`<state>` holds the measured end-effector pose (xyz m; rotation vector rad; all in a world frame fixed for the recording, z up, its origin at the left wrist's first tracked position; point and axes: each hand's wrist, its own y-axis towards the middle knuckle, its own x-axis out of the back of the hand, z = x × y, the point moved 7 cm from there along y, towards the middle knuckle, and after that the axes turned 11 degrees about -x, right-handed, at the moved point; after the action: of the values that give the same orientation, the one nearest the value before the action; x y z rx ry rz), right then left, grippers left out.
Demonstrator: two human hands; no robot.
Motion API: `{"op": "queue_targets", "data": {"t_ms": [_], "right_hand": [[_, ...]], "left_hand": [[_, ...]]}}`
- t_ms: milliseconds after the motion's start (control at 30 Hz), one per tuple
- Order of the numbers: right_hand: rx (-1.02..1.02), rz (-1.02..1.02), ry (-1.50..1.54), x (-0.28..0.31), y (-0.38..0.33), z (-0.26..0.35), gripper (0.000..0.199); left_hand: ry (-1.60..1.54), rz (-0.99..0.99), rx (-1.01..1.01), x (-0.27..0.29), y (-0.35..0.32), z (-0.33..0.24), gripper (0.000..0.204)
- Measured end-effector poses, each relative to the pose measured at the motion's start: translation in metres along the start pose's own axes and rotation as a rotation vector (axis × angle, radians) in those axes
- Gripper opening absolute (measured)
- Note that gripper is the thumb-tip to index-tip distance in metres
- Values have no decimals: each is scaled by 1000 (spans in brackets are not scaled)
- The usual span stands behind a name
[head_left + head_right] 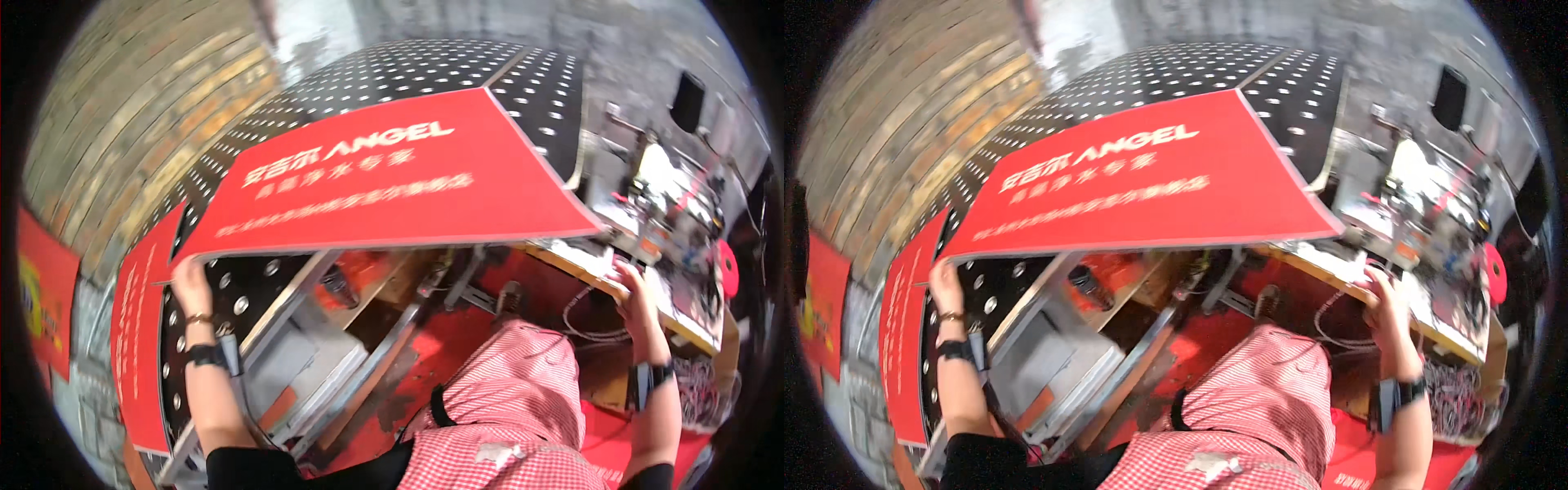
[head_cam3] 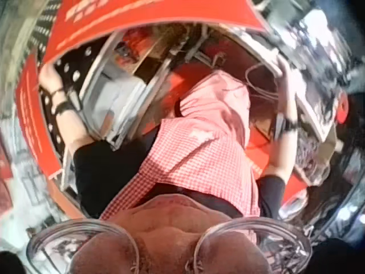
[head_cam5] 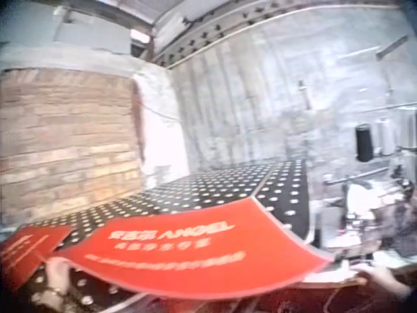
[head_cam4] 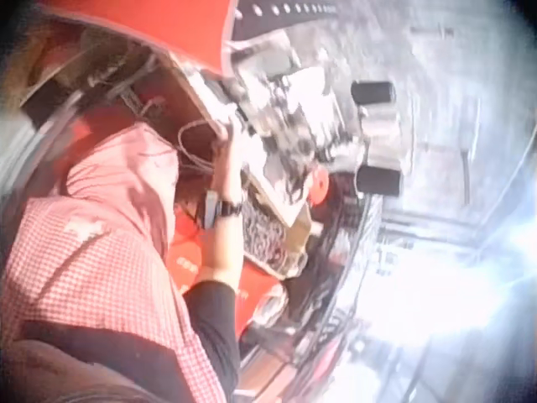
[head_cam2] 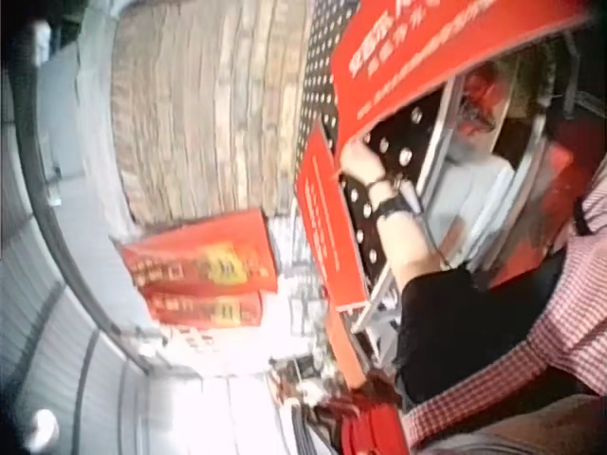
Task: Operating a sewing machine to process the edge of a large red fabric sign and using a lighter to finish thread ends.
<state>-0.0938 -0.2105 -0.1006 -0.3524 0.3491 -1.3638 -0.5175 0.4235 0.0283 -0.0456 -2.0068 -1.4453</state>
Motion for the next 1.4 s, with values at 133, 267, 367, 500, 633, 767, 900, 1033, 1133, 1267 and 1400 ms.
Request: {"op": "queue_targets", "data": {"t_ms": [133,267,367,500,633,767,900,1033,1133,1267,1400], "right_hand": [[-102,310,-10,-83,-4,44,45],[-128,541,28,-153,16,56,50],[44,385,-119,-194,27,49,33],[365,170,-24,-169,-28,29,23],[253,187,188,-103,-73,-32,17],[74,225,478,-69,-91,-63,17],[35,204,519,-56,-97,-66,18],[23,216,584,-46,-89,-68,18],[52,218,620,-41,-81,-61,17],[57,227,611,-37,-69,-62,15],[73,139,561,-32,-63,-61,15]], "left_hand": [[118,-299,44,51,-21,117,30],[-1386,-313,744,37,-46,153,43],[-1461,-246,935,40,-49,147,48],[-1392,-230,1121,52,-73,128,54],[-1424,10,942,42,-87,123,57],[-1172,315,706,4,-67,55,58],[-1082,229,794,2,-60,34,60],[-1132,282,825,0,-60,-10,61],[-1108,309,738,-2,-61,-32,60],[-1035,258,715,-8,-61,-10,56],[-1026,269,756,-16,-58,0,55]]}}
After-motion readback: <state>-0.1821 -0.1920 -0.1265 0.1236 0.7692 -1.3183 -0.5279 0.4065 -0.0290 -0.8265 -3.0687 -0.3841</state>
